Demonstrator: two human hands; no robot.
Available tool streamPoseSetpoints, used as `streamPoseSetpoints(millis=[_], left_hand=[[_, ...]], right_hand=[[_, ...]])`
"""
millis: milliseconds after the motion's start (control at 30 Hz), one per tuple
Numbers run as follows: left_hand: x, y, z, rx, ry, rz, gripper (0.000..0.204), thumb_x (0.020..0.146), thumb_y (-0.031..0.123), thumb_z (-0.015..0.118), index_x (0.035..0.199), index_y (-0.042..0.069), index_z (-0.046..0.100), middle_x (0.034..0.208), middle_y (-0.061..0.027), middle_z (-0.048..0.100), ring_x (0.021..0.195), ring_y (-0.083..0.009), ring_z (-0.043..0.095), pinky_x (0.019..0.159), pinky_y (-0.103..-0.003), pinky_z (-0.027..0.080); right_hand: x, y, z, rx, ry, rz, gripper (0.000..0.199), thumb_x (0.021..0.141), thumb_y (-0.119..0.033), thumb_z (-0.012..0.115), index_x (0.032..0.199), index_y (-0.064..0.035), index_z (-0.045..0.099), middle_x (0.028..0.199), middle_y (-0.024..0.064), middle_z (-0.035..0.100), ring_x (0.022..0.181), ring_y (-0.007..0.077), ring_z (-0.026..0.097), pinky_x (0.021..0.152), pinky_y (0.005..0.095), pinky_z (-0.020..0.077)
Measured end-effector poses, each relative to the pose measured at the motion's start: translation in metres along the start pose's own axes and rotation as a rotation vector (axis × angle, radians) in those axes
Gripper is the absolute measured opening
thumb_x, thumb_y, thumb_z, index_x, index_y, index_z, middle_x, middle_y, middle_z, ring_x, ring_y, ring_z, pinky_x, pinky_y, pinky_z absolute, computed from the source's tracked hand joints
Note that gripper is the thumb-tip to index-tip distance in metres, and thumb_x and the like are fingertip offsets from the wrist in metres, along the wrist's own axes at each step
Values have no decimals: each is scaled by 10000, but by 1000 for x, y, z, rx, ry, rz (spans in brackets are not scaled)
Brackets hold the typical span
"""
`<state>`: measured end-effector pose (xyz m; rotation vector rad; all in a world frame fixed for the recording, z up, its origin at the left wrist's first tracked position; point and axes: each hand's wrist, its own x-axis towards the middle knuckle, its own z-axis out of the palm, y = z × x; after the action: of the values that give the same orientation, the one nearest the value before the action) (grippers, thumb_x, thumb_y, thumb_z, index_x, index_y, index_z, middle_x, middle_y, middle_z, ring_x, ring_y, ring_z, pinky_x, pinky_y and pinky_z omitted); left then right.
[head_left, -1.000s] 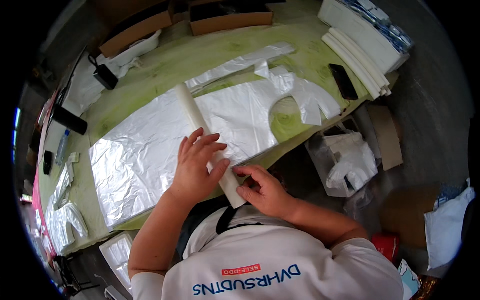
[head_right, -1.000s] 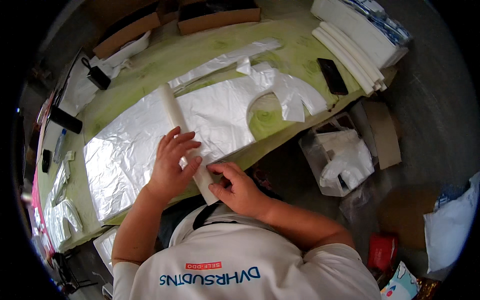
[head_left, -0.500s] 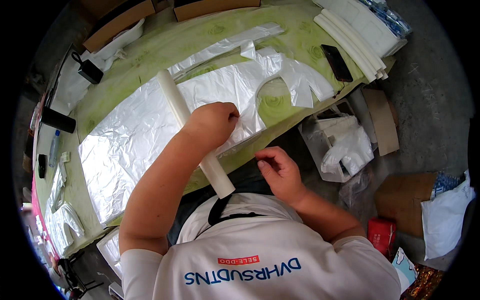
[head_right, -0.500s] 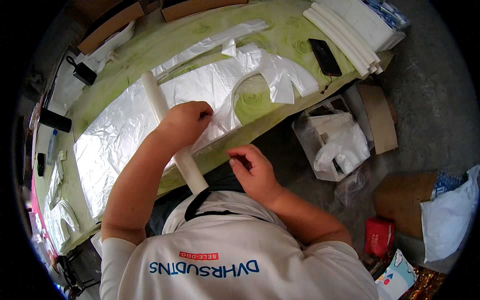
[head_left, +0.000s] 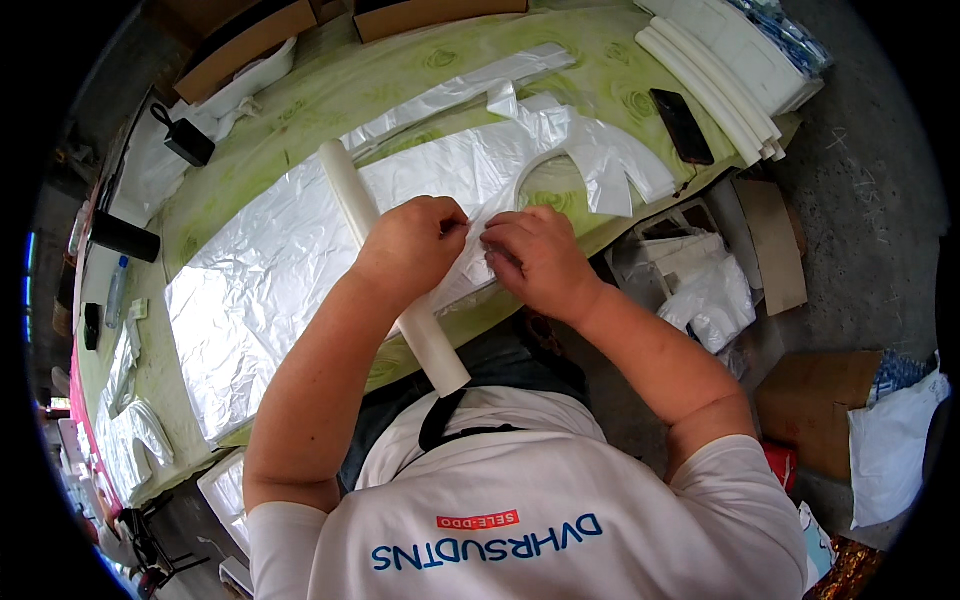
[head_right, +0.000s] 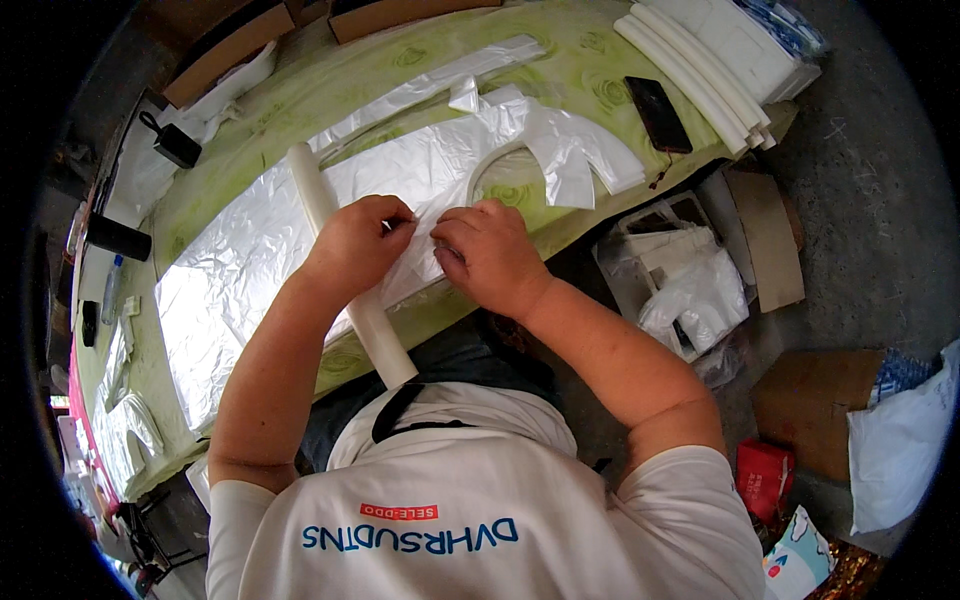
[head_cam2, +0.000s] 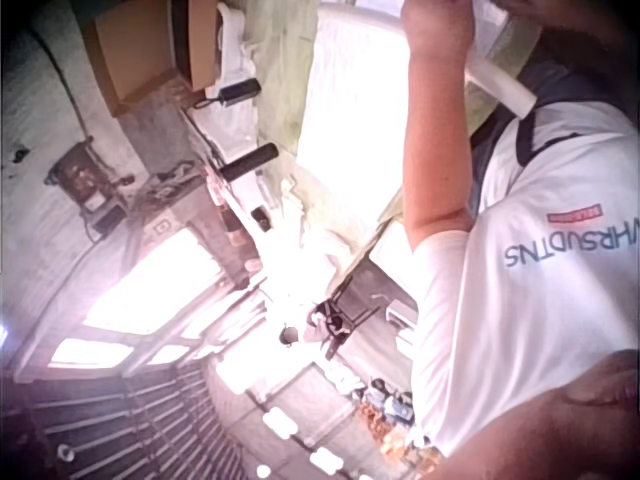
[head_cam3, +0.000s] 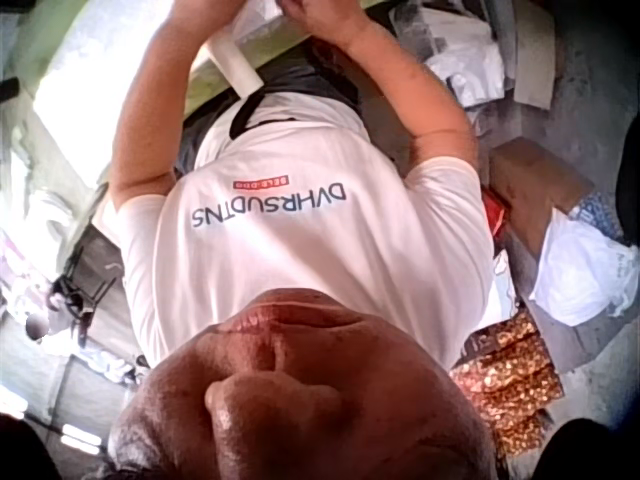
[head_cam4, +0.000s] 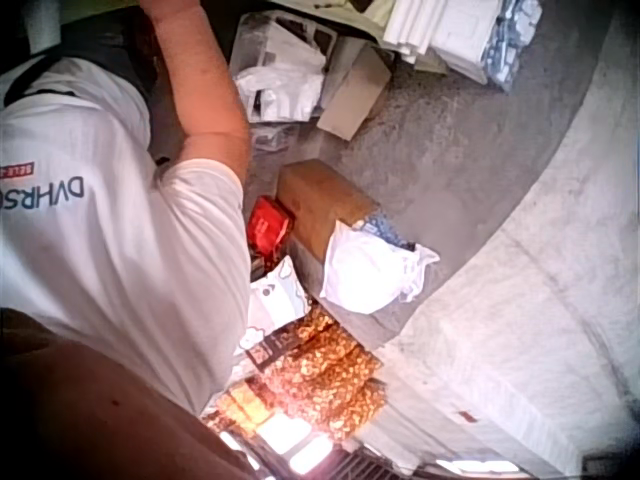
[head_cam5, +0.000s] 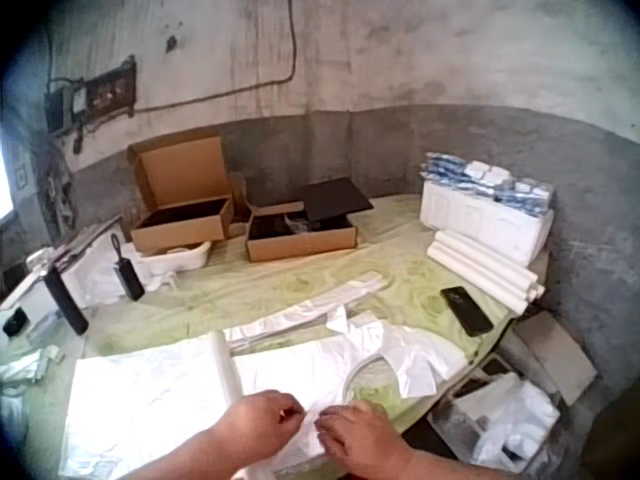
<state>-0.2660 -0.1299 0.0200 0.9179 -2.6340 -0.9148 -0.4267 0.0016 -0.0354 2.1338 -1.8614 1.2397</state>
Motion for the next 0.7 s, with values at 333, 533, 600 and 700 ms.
streamPoseSetpoints(millis=[333,533,600,700], left_hand=[[-11,9,-10,-43,158,-53,187,898,152,687,1026,18,711,957,-141,713,818,-258,701,771,-353,555],[-13,9,-6,18,118,27,170,873,146,701,984,17,704,911,-129,695,792,-242,699,751,-344,559],[-13,10,-10,26,49,-25,178,872,157,708,994,28,709,964,-115,693,811,-230,682,763,-339,558],[-1,11,-16,-16,-9,-29,347,865,176,742,1179,48,669,1130,-112,663,843,-209,658,796,-323,556]], right_hand=[[7,-8,-16,-32,3,-34,228,797,-187,737,1003,-99,699,993,64,691,922,324,594,827,438,447],[48,72,23,-248,101,186,507,849,-218,685,1315,-41,597,1125,165,675,1005,391,610,896,501,495],[67,84,10,-286,82,432,592,856,-198,669,1414,-57,529,1173,201,656,1027,395,622,920,488,505],[69,76,4,-258,131,444,639,850,-164,662,1463,-93,495,1223,217,635,1023,402,632,930,489,510]])
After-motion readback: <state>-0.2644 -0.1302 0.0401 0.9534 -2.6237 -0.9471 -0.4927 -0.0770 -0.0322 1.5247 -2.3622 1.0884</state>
